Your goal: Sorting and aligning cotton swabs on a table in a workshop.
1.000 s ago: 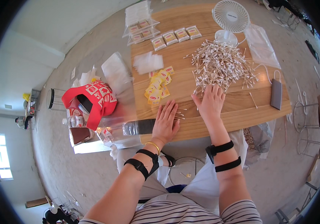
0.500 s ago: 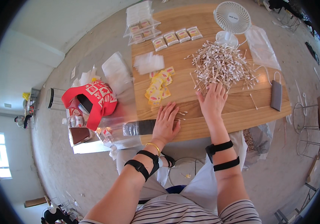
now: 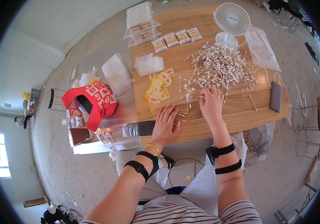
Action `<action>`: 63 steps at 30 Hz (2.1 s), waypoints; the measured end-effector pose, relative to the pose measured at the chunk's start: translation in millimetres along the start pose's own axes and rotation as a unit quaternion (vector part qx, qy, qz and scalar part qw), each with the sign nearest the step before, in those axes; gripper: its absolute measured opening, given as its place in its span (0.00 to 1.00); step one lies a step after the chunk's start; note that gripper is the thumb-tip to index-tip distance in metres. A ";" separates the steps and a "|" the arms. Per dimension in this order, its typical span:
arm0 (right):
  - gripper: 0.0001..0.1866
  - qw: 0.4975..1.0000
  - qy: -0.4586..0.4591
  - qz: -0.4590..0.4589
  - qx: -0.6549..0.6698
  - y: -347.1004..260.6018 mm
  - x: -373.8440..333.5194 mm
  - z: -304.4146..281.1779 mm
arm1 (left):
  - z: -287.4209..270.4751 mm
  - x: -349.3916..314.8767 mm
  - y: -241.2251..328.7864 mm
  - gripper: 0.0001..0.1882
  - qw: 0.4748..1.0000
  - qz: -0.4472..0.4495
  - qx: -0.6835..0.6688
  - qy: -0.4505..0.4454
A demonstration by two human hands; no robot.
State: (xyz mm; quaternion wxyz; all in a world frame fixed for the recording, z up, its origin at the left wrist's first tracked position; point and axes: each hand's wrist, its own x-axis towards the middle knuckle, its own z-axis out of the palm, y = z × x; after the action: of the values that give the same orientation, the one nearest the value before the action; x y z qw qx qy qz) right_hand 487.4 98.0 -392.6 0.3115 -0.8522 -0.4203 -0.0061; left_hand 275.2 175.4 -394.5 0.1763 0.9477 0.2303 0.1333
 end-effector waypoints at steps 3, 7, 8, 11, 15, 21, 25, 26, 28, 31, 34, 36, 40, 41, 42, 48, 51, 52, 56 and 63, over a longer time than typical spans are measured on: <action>0.09 1.000 0.013 -0.011 0.000 -2.5 -0.6 1.6 | -0.2 -0.5 -0.7 0.31 1.000 0.001 0.002 0.001; 0.15 1.000 -0.021 0.009 0.005 -8.5 0.5 -5.7 | -0.2 -0.8 -1.2 0.30 1.000 0.000 0.010 0.002; 0.20 1.000 -0.013 -0.002 0.025 -9.8 -0.1 -5.6 | -0.1 -0.7 -1.2 0.30 1.000 0.001 0.010 0.002; 0.29 1.000 -0.007 -0.017 0.011 -19.9 -3.6 -7.2 | 0.3 -0.7 -1.5 0.31 1.000 0.000 0.009 0.002; 0.36 0.999 -0.029 -0.007 -0.041 -31.9 -8.1 -4.2 | 0.7 -1.0 -1.4 0.31 1.000 0.002 0.008 0.003; 0.27 0.997 -0.057 0.003 -0.060 -27.7 -9.8 -3.6 | -0.4 -0.6 -1.2 0.31 1.000 -0.001 0.005 0.000; 0.21 0.996 -0.065 -0.008 -0.056 -15.2 -6.4 -10.4 | 0.4 -1.7 -2.5 0.30 1.000 0.000 0.009 0.000; 0.18 0.998 -0.054 -0.009 -0.044 -12.4 -6.3 -9.4 | 1.0 -1.5 -2.4 0.30 1.000 0.000 0.008 0.001; 0.16 0.998 -0.042 -0.010 -0.033 -9.5 -5.0 -8.4 | 1.9 -1.0 -2.1 0.30 1.000 0.000 0.010 0.002; 0.12 0.999 -0.042 -0.011 -0.022 -11.5 -1.3 -10.2 | 1.6 -1.2 -2.6 0.30 1.000 0.001 0.009 0.003; 0.08 0.999 -0.029 -0.026 -0.013 -14.3 0.1 -9.9 | 1.2 -1.6 -2.8 0.30 1.000 0.001 0.010 0.005; 0.06 0.999 -0.006 -0.045 0.007 -12.4 -0.1 -7.2 | 0.5 -0.9 -2.0 0.30 1.000 0.003 0.006 0.008; 0.07 0.999 0.009 -0.039 0.023 -6.3 2.9 -5.5 | 0.7 -0.3 -1.5 0.31 1.000 0.004 0.002 0.009; 0.07 0.998 0.030 -0.037 0.034 -5.1 3.8 -5.6 | 0.8 -0.5 -1.6 0.31 1.000 0.004 0.002 0.009; 0.07 0.997 0.052 -0.034 0.046 -4.3 4.6 -5.8 | 1.0 -0.7 -1.8 0.31 1.000 0.005 0.001 0.011; 0.06 0.992 -0.004 -0.028 0.127 -7.9 5.3 -4.8 | 1.2 -1.4 -3.1 0.31 1.000 0.004 0.004 0.011; 0.07 0.989 -0.021 -0.082 0.119 -13.3 -3.3 6.4 | 2.2 -0.5 -1.9 0.30 1.000 0.004 0.003 0.009; 0.07 0.989 -0.021 -0.081 0.118 -14.5 -5.8 9.9 | 2.8 0.1 -1.2 0.30 1.000 0.004 0.002 0.008; 0.10 0.986 -0.047 -0.121 0.108 -23.1 -10.6 13.8 | 1.7 -0.2 -2.3 0.30 1.000 0.000 0.013 0.001; 0.24 0.986 -0.077 -0.131 0.065 -34.2 -13.0 -0.6 | 3.0 -0.6 -4.0 0.31 1.000 0.000 0.001 0.006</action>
State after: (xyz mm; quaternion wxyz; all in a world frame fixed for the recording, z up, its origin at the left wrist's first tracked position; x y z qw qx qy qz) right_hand 454.5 103.8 -377.7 0.3295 -0.7656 -0.5506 0.0461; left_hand 274.1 177.7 -398.8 0.1734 0.9472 0.2312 0.1391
